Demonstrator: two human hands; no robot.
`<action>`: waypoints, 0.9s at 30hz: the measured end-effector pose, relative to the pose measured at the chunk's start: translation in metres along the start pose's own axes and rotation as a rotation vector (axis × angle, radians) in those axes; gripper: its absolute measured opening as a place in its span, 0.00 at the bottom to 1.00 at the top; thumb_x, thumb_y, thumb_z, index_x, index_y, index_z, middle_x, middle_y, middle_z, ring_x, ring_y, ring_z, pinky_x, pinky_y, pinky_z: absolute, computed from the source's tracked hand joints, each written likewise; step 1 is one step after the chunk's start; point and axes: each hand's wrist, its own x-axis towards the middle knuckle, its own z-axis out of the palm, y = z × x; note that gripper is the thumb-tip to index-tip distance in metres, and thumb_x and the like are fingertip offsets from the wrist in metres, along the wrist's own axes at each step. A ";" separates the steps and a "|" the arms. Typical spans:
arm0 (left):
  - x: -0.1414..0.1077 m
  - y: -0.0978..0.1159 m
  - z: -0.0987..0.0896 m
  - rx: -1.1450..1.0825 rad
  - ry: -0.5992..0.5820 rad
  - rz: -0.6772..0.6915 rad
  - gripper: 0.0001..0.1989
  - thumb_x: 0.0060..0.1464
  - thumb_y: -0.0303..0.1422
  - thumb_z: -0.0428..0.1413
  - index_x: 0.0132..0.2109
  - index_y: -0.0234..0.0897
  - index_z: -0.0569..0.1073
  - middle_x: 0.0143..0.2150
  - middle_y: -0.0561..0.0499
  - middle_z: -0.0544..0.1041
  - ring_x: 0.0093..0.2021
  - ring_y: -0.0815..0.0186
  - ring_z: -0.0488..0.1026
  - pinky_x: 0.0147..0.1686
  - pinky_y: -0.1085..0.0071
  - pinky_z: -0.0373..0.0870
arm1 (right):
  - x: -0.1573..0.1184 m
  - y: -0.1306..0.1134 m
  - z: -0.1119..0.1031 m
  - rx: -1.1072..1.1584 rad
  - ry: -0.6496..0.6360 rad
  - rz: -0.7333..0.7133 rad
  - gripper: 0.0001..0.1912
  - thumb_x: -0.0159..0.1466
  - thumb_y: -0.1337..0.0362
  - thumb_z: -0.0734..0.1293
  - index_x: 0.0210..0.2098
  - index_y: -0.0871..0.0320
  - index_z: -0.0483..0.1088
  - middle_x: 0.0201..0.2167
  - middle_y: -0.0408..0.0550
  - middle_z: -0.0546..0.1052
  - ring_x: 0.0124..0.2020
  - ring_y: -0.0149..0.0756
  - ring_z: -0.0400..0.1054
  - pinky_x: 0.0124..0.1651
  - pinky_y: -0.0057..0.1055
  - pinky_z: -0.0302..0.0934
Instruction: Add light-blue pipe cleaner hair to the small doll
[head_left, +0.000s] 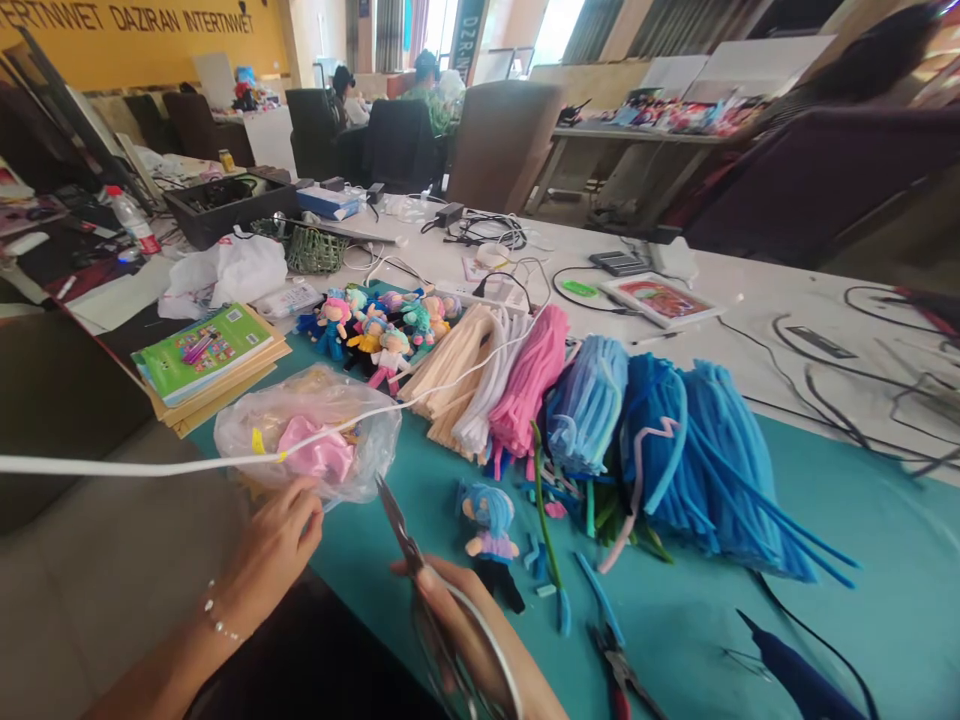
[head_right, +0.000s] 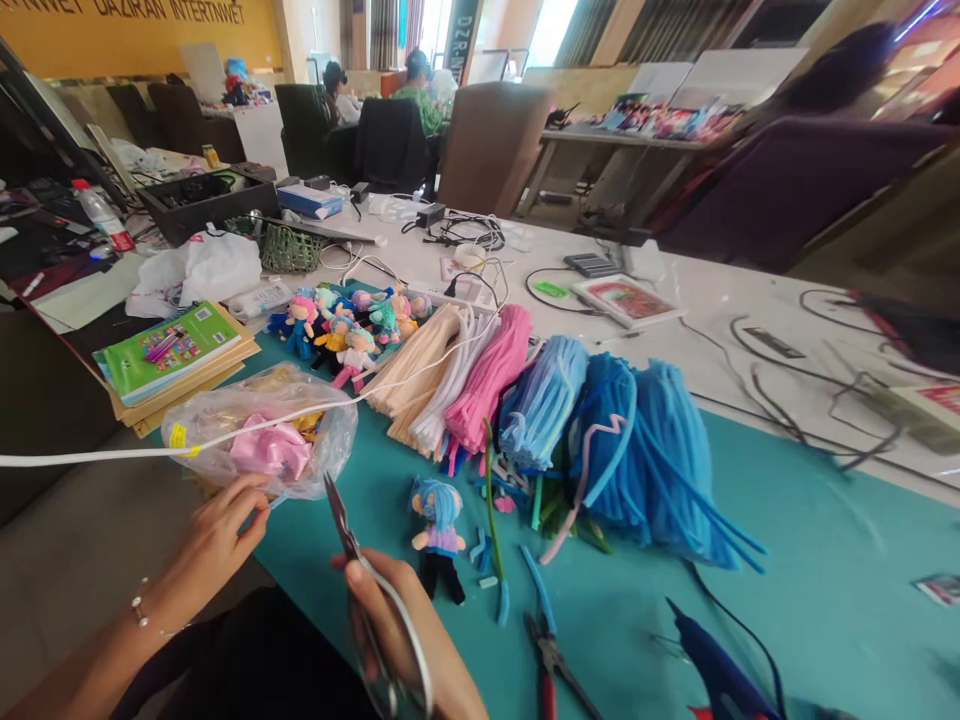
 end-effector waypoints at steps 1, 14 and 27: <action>-0.001 0.001 0.000 -0.021 0.009 0.006 0.12 0.63 0.25 0.46 0.32 0.42 0.68 0.40 0.46 0.81 0.38 0.61 0.81 0.37 0.68 0.77 | 0.013 -0.006 0.006 0.004 -0.063 -0.003 0.42 0.59 0.28 0.59 0.46 0.60 0.74 0.17 0.38 0.66 0.15 0.29 0.60 0.18 0.25 0.54; -0.019 0.028 -0.029 -0.488 -0.101 -0.170 0.09 0.59 0.25 0.50 0.32 0.41 0.70 0.30 0.52 0.81 0.26 0.68 0.79 0.29 0.76 0.75 | 0.070 -0.012 0.034 0.105 -0.368 0.299 0.32 0.71 0.41 0.53 0.39 0.64 0.73 0.12 0.34 0.64 0.08 0.24 0.57 0.11 0.20 0.50; 0.016 0.057 -0.006 -1.483 -0.191 -1.005 0.24 0.42 0.53 0.67 0.27 0.38 0.68 0.10 0.64 0.58 0.10 0.79 0.47 0.11 0.80 0.43 | -0.015 0.006 -0.003 0.007 -0.186 0.051 0.36 0.59 0.33 0.65 0.48 0.59 0.68 0.19 0.34 0.64 0.18 0.28 0.60 0.20 0.23 0.51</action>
